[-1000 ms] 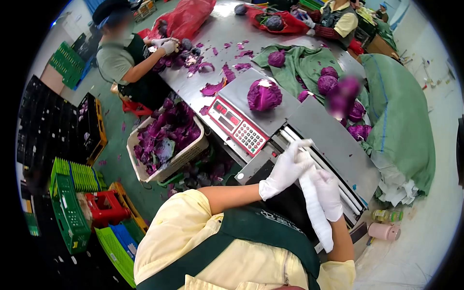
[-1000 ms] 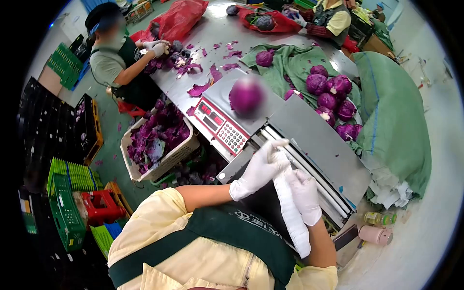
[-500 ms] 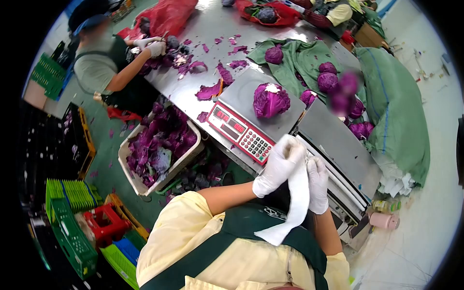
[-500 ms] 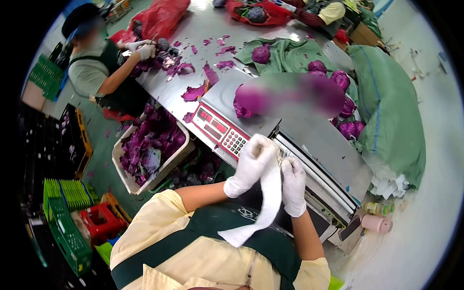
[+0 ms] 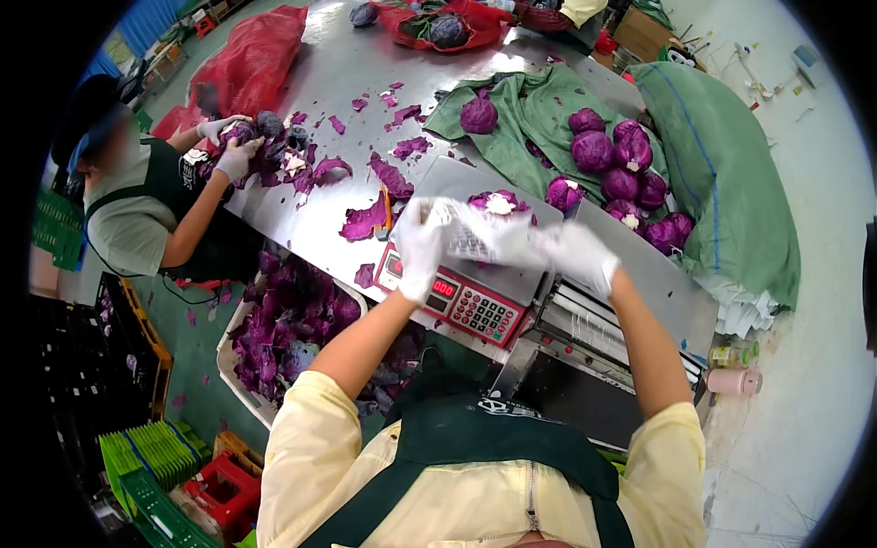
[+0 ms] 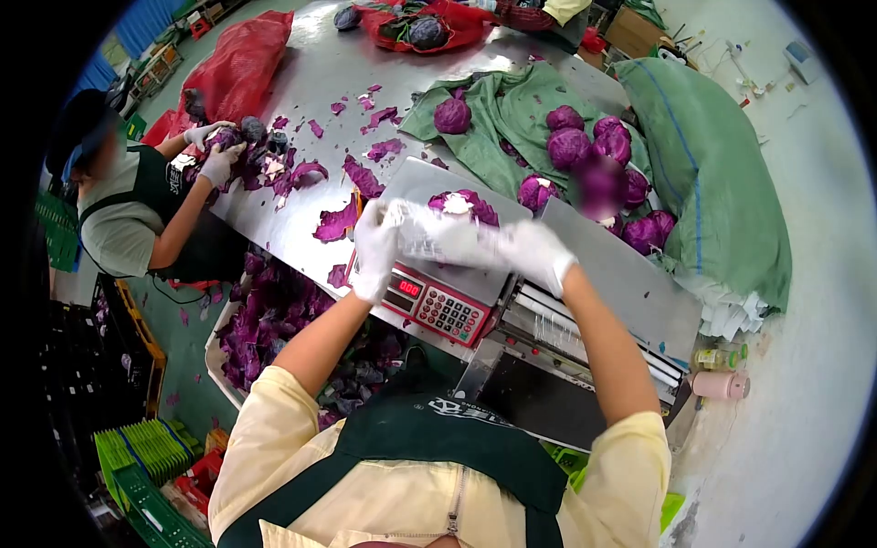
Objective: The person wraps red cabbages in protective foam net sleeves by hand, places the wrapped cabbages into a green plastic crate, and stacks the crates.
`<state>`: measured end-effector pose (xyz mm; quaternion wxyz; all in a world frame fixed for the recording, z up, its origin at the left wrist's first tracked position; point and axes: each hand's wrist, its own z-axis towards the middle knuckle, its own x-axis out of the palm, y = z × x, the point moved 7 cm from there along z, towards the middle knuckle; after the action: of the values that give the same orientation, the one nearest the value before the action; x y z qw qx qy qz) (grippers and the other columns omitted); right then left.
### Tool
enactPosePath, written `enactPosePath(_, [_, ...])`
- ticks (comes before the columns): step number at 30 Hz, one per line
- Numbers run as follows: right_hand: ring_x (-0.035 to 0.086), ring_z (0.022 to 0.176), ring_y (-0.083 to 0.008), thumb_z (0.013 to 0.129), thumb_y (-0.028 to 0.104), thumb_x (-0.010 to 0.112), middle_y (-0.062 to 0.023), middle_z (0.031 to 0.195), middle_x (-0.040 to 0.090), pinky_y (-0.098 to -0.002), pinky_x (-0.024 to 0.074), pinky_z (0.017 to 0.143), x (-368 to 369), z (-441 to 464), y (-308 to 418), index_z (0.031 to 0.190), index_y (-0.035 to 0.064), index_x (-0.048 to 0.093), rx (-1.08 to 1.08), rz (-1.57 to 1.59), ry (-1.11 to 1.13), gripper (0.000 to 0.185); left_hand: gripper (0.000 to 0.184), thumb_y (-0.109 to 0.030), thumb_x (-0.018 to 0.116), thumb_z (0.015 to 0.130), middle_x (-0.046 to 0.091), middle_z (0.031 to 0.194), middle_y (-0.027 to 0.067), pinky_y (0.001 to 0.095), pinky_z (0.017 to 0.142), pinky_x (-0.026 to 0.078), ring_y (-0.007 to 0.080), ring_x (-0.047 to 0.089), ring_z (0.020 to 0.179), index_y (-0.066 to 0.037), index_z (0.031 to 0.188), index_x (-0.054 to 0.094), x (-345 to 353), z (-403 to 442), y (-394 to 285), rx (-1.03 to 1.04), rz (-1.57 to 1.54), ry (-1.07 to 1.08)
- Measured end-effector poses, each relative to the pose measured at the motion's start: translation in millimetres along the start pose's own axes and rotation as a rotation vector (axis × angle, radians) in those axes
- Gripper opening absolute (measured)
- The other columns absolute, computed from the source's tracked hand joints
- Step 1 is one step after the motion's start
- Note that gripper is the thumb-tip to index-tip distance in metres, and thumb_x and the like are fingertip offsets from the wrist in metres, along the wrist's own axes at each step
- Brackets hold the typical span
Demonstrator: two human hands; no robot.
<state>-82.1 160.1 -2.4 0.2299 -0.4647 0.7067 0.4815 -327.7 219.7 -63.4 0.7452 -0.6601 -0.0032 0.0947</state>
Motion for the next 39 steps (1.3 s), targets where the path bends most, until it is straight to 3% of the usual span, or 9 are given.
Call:
enactPosePath(4, [0.064,0.089,-0.0382,0.088,0.040,0.053,-0.0256,0.092,0.065,-0.0456,0.0497,0.080,-56.0,84.9,0.0,0.091,0.0017,0.070,0.097,-0.178,-0.495,0.042,0.030,-0.036,0.055,0.088,0.068,0.086,0.0177,0.0443,0.068,0.049,0.0336,0.066,0.081,-0.011,0.101,0.064,3.7,46.7,-7.9,-0.048,0.687,-0.026])
enactPosePath(8, [0.066,0.087,-0.0246,0.095,0.030,0.045,-0.0134,0.099,0.067,-0.0397,0.0517,0.076,16.4,125.1,-40.8,0.120,0.0068,0.059,0.059,-0.230,0.072,0.037,0.017,-0.025,0.049,0.090,0.067,0.076,0.0151,0.0478,0.064,0.050,0.0335,0.067,0.072,-0.011,0.090,0.060,42.2,31.4,35.6,0.149,1.071,0.408])
enactPosePath(11, [0.063,0.087,-0.0150,0.101,0.021,0.036,-0.0075,0.099,0.066,-0.0281,0.0529,0.071,78.4,126.9,-71.0,0.127,0.0093,0.054,0.216,1.311,0.183,0.033,0.012,-0.020,0.050,0.088,0.066,0.081,0.0128,0.0453,0.068,0.050,0.0335,0.065,0.076,-0.012,0.090,0.058,45.9,6.9,40.1,0.315,0.909,0.358])
enactPosePath(20, [0.058,0.084,-0.0093,0.093,0.008,0.046,-0.0064,0.089,0.065,-0.0250,0.0471,0.074,95.3,-1.0,-30.0,0.112,-0.0044,0.059,-0.164,0.644,-0.474,0.026,0.063,-0.054,0.030,0.098,0.049,0.136,0.0160,0.0440,0.106,0.039,0.0293,0.050,0.122,-0.006,0.138,0.042,8.4,-114.4,-2.0,-1.140,-1.083,0.402])
enactPosePath(27, [0.061,0.095,-0.0158,0.098,0.016,0.045,-0.0099,0.101,0.065,-0.0290,0.0485,0.086,62.5,-135.6,94.9,0.111,-0.0030,0.061,0.206,1.596,0.693,0.028,0.063,-0.059,0.040,0.093,0.058,0.124,0.0101,0.0384,0.101,0.043,0.0247,0.055,0.114,-0.005,0.123,0.053,0.4,-145.7,7.6,-1.249,-1.174,0.599])
enactPosePath(29, [0.058,0.110,-0.0219,0.097,0.022,0.046,-0.0139,0.126,0.057,-0.0342,0.0424,0.100,64.6,-145.0,90.6,0.133,-0.0018,0.044,0.098,0.863,0.732,0.043,0.056,-0.059,0.041,0.094,0.060,0.118,0.0079,0.0355,0.099,0.044,0.0204,0.056,0.110,-0.008,0.112,0.055,9.3,-156.7,10.0,-1.179,-1.129,0.795])
enactPosePath(34, [0.049,0.123,-0.0314,0.097,0.037,0.044,-0.0184,0.139,0.044,-0.0441,0.0343,0.108,40.0,-131.8,65.6,0.141,-0.0035,0.032,-0.174,1.931,0.481,0.061,0.062,-0.054,0.036,0.098,0.057,0.125,0.0108,0.0339,0.102,0.041,0.0224,0.054,0.114,-0.003,0.128,0.050,25.1,-164.7,-34.4,-0.974,-1.129,0.849])
enactPosePath(37, [0.048,0.125,-0.0281,0.086,0.025,0.061,-0.0173,0.136,0.048,-0.0418,0.0340,0.109,43.9,-169.5,53.7,0.141,-0.0047,0.032,-0.199,1.978,0.250,0.069,0.060,-0.045,0.042,0.096,0.045,0.140,0.0110,0.0400,0.111,0.032,0.0252,0.042,0.128,-0.004,0.140,0.038,19.4,-160.5,-75.4,0.097,-0.279,0.873])
enactPosePath(39, [0.059,0.103,-0.0183,0.089,0.020,0.059,-0.0113,0.122,0.057,-0.0293,0.0489,0.089,51.9,-184.1,40.9,0.138,-0.0039,0.036,-0.176,1.939,0.241,0.059,0.062,-0.042,0.047,0.094,0.045,0.139,0.0102,0.0381,0.110,0.032,0.0234,0.042,0.128,-0.006,0.143,0.034,29.7,-159.8,-62.8,-0.015,-0.442,0.834])
